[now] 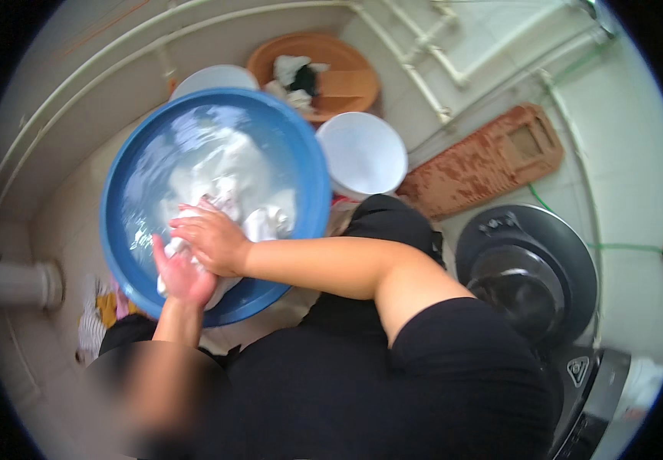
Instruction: The person hand-washes clothes in a blue basin filled with water. They scrub and rinse a white t-shirt and a dark garment, using both hands to agitate the fabric and squeeze out water. The person occasionally lifts the clothes to inspect them before submerging them again.
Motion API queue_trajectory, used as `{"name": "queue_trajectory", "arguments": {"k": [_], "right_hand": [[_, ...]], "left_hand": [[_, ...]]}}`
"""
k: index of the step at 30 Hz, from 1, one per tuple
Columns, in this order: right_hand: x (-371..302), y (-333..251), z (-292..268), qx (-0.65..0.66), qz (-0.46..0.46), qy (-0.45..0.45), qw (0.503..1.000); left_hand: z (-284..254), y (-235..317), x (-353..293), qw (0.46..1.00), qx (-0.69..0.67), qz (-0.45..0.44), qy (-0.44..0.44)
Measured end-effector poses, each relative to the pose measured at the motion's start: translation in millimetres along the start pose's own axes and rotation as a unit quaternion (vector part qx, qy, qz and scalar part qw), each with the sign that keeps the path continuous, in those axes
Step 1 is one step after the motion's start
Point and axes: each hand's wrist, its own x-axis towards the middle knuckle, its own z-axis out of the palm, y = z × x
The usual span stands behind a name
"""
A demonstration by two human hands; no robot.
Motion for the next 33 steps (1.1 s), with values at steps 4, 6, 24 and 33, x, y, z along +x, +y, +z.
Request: {"name": "queue_trajectory", "arguments": {"k": [4, 6, 24, 33], "right_hand": [[1, 29, -16, 0.076, 0.264, 0.036, 0.961], [-14, 27, -3, 0.108, 0.264, 0.081, 0.955], [-1, -25, -47, 0.097, 0.276, -0.031, 0.956], [-35, -67, -26, -0.001, 0.063, -0.003, 0.998]], "left_hand": [[11, -15, -8, 0.993, 0.036, -0.043, -0.101], [19, -24, -11, 0.995, 0.034, -0.054, -0.079], [22, -35, -61, 0.989, 0.038, -0.028, -0.142], [-9, -36, -81, 0.994, 0.029, 0.021, -0.107]]}}
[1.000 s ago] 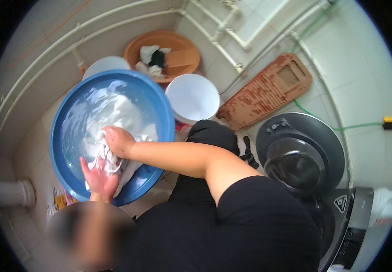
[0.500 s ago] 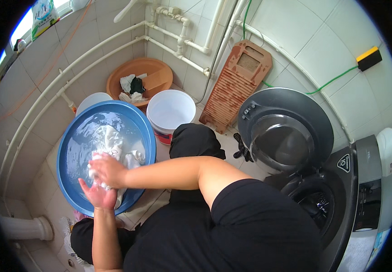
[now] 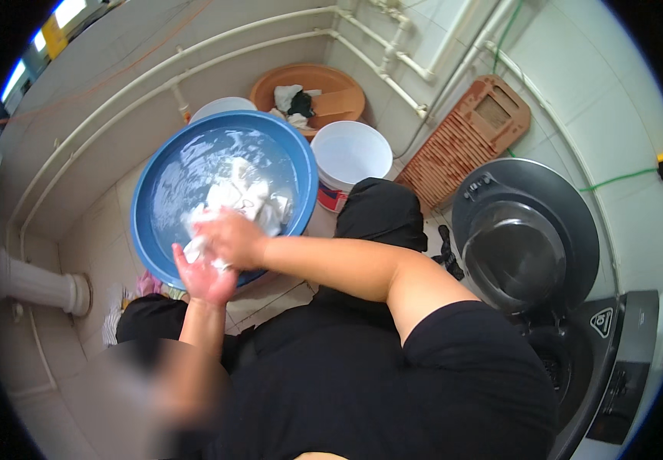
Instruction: The person hand-washes clothes in a blue basin filled with water. They scrub and rinse a white t-shirt and a dark garment, using both hands to agitate the fabric and squeeze out water. The person occasionally lifts the clothes to inspect them before submerging them again.
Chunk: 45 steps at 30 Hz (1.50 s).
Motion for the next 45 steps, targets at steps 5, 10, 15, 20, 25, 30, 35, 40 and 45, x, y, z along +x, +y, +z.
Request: {"name": "queue_trajectory", "arguments": {"k": [5, 10, 15, 20, 25, 30, 35, 40, 45], "right_hand": [[5, 12, -2, 0.036, 0.057, 0.019, 0.998], [-6, -12, 8, -0.018, -0.073, 0.003, 0.997], [7, 18, -2, 0.066, 0.133, 0.041, 0.988], [-9, -12, 6, -0.052, -0.092, -0.028, 0.994], [15, 72, -13, 0.187, 0.218, 0.052, 0.957], [17, 81, -35, 0.476, 0.384, 0.114, 0.783], [-10, -25, 16, 0.225, 0.134, 0.067, 0.963], [-4, -32, 28, 0.030, -0.078, -0.035, 0.996], [11, 52, 21, 0.225, 0.294, -0.119, 0.921]], "left_hand": [[-4, -2, -2, 0.998, -0.010, -0.021, -0.066], [-17, 8, 2, 0.999, -0.019, 0.016, -0.041], [-23, 5, 10, 0.987, -0.028, -0.037, -0.152], [-21, 2, 14, 0.999, -0.031, 0.005, -0.007], [-5, -5, 12, 0.995, -0.045, -0.030, -0.081], [-14, 7, 16, 0.995, 0.016, -0.027, -0.099], [-31, 2, 29, 1.000, -0.007, -0.010, 0.012], [-102, 4, 43, 0.982, -0.152, -0.016, -0.114], [-52, 7, 28, 0.999, 0.022, -0.048, 0.002]]}}
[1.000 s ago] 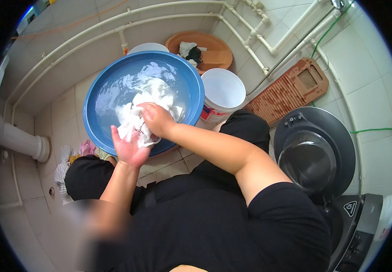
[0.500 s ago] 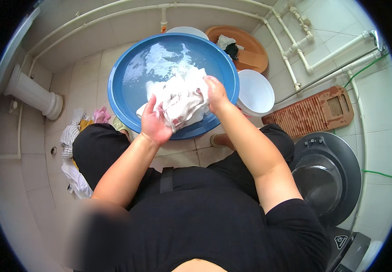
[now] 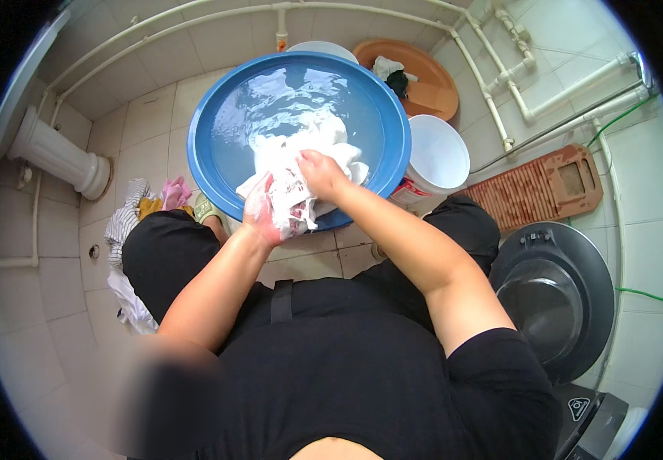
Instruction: The person hand-washes clothes in a blue basin filled with water. They scrub and rinse a white t-shirt and a dark garment, using both hands to agitate the fabric and squeeze out water. The person occasionally lifts the clothes to inspect them before submerging them again.
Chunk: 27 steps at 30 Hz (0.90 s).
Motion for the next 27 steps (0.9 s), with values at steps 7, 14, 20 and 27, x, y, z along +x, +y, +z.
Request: {"name": "queue_trajectory", "arguments": {"k": [7, 14, 20, 27], "right_hand": [[-45, -33, 50, -0.215, -0.328, 0.000, 0.920], [-35, -27, 51, -0.186, -0.193, 0.066, 0.961], [-20, -30, 38, -0.263, -0.233, 0.036, 0.936], [-50, -28, 50, -0.270, -0.285, 0.010, 0.919]], "left_hand": [[-21, 0, -1, 0.982, -0.114, 0.100, -0.116], [-20, 5, 0, 0.986, -0.112, 0.046, -0.114], [-8, 2, -2, 0.991, -0.097, 0.063, -0.067], [-2, 8, -6, 0.994, -0.093, 0.052, -0.030]]}}
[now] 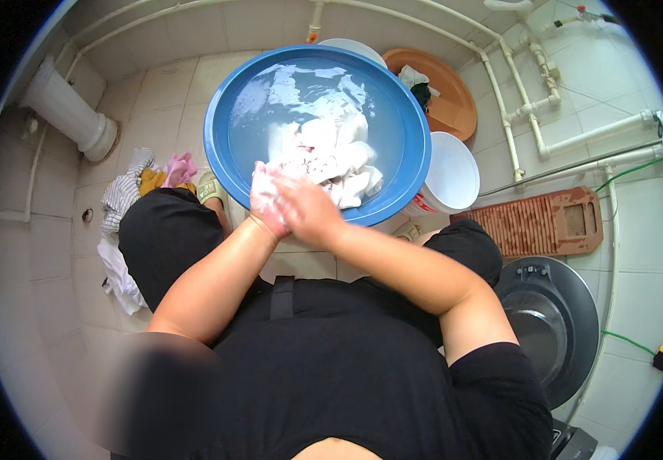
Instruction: The person hand-washes clothes in a blue basin filled with water. They scrub and rinse a white t-shirt and a dark garment, using both hands to agitate the fabric and squeeze out water. The person occasionally lifts the clothes to inspect them before submerging them again.
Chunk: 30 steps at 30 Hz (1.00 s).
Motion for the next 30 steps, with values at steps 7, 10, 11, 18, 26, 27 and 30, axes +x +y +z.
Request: {"name": "queue_trajectory", "arguments": {"k": [7, 10, 11, 18, 26, 27, 30], "right_hand": [[29, 43, -18, 0.069, 0.192, 0.044, 0.978], [6, 20, -7, 0.038, 0.079, 0.014, 0.996], [-2, 9, -2, 0.006, 0.009, -0.020, 1.000], [30, 42, -12, -0.025, 0.014, 0.041, 0.999], [24, 65, -11, 0.104, 0.213, 0.072, 0.969], [18, 51, -17, 0.066, 0.191, 0.057, 0.978], [-8, 14, -8, 0.016, 0.006, -0.016, 1.000]], "left_hand": [[1, -13, -1, 0.999, 0.008, -0.011, -0.031], [2, -11, 0, 1.000, 0.001, -0.013, 0.004], [0, -9, 0, 0.988, -0.133, -0.044, -0.059], [-12, -12, 12, 0.994, -0.060, -0.007, -0.086], [-26, -9, 18, 0.973, -0.113, -0.055, -0.191], [-18, -8, 14, 0.985, -0.081, -0.042, -0.146], [-10, -5, 7, 0.998, 0.002, -0.004, -0.055]]}}
